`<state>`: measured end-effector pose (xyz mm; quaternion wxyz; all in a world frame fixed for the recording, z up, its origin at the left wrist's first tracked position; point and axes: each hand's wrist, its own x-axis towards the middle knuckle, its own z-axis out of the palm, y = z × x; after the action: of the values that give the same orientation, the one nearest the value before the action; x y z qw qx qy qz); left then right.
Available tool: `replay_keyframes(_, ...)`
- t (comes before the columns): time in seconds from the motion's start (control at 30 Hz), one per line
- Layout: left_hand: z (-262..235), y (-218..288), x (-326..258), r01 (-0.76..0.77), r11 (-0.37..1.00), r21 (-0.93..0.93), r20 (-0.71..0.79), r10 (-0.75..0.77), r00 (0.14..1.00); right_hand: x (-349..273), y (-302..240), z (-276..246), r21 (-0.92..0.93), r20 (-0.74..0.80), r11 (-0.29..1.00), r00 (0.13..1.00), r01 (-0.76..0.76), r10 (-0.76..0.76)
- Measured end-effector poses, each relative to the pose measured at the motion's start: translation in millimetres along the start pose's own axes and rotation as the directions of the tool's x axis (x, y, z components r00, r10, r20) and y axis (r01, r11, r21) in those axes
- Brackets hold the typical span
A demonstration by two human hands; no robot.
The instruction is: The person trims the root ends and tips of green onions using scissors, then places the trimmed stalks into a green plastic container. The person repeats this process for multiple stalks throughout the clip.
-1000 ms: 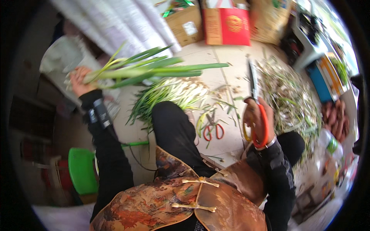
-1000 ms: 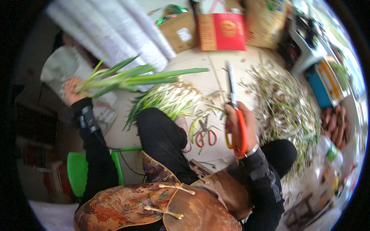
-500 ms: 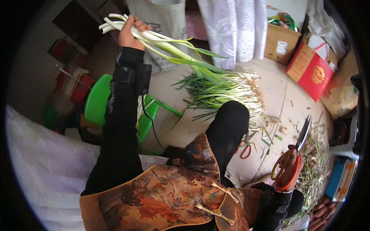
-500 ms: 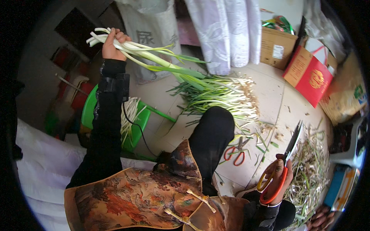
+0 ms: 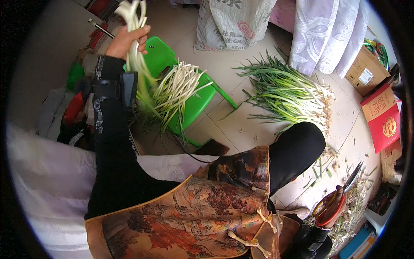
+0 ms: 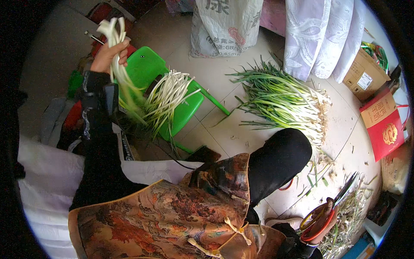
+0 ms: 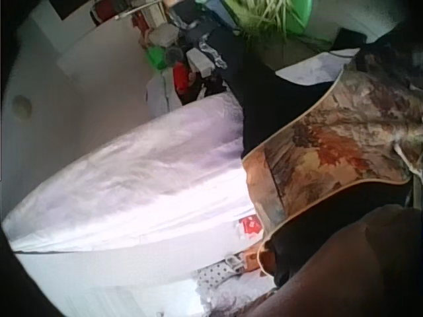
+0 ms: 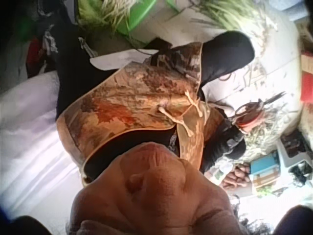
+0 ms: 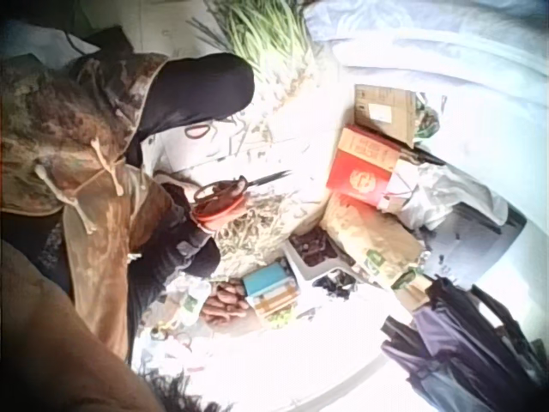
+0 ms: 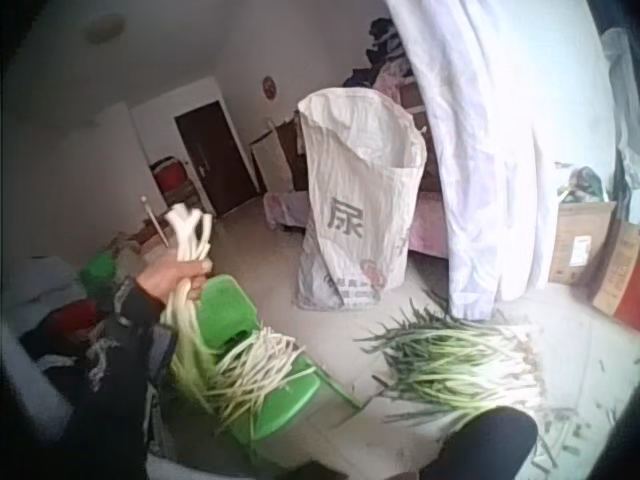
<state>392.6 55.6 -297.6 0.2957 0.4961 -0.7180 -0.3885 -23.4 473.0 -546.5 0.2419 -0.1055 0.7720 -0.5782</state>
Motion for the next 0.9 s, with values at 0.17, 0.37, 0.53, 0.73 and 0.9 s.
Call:
replay_keyframes(0.17, 4, 17, 8, 0.005, 0.717, -0.697, 0.311, 0.295, 0.903, 2, 3, 16, 0.04, 0.063, 0.999, 0.998, 0.0, -0.003)
replay_keyframes(0.37, 39, 71, 28, -0.071, 0.676, -0.734, 0.424, 0.537, 0.73, -6, 0, 27, 0.018, 0.157, 0.995, 0.982, 0.101, -0.103)
replay_keyframes(0.53, 92, 99, 43, 0.042, 0.653, -0.756, 0.545, 0.593, 0.593, -22, -13, 26, 0.043, 0.202, 0.991, 0.97, 0.129, -0.135)
replay_keyframes(0.73, 163, 128, 52, 0.084, 0.729, -0.68, 0.677, 0.579, 0.455, -50, -51, 26, -0.072, 0.24, 0.904, 0.887, 0.422, -0.395)
replay_keyframes(0.9, 233, 147, 38, 0.166, 0.765, -0.622, 0.753, 0.527, 0.395, -60, -71, 30, -0.076, 0.307, 0.715, 0.699, 0.695, -0.646)
